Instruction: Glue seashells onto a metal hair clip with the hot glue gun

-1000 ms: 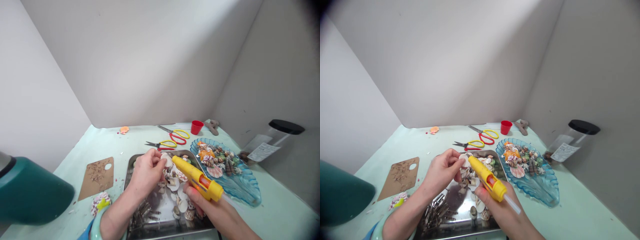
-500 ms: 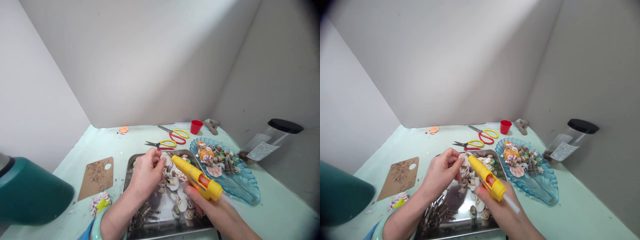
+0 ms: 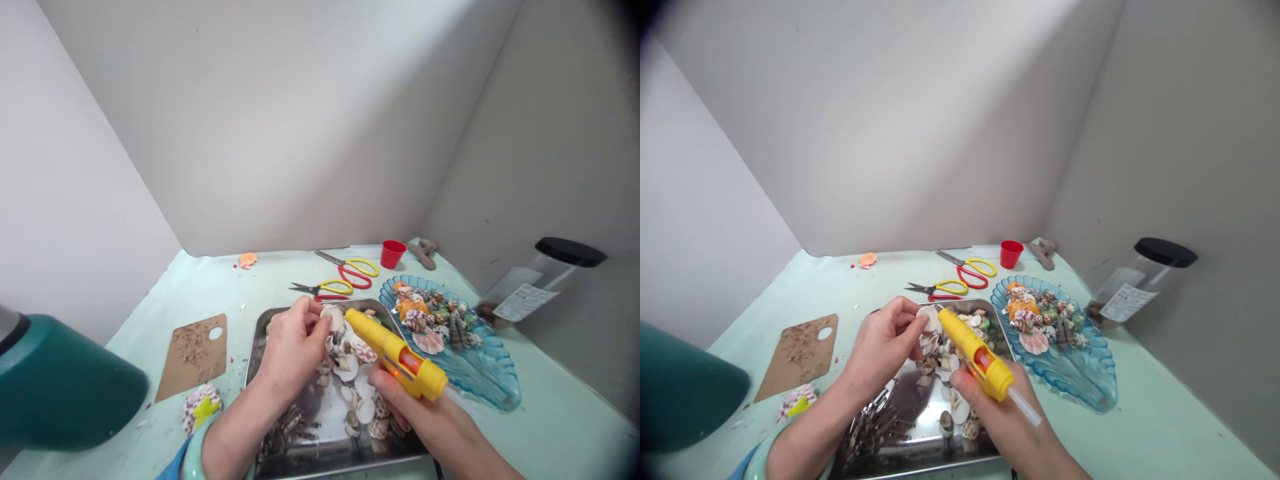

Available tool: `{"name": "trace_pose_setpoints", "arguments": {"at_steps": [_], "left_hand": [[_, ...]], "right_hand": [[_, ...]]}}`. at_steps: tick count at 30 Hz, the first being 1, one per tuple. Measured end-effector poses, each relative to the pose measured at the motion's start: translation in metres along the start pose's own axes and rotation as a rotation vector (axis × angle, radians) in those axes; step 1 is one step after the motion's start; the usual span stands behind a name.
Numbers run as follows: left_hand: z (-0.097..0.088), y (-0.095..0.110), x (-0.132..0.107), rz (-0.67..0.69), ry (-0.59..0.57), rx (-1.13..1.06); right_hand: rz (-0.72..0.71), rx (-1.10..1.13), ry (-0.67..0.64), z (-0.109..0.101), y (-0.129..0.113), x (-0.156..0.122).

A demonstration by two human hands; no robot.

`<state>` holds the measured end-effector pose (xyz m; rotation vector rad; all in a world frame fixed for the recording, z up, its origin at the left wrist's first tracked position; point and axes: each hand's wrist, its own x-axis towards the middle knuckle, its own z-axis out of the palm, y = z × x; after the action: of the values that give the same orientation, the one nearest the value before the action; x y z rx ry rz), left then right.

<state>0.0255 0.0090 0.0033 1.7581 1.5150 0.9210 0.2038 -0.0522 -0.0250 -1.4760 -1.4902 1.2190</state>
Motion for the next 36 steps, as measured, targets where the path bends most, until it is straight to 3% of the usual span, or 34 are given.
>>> {"name": "trace_pose_setpoints", "arguments": {"at_steps": [36], "left_hand": [[0.0019, 0.0000, -0.0015, 0.006, -0.010, -0.079]], "right_hand": [[-0.014, -0.003, 0.002, 0.0011, -0.0048, -0.0009]]}}
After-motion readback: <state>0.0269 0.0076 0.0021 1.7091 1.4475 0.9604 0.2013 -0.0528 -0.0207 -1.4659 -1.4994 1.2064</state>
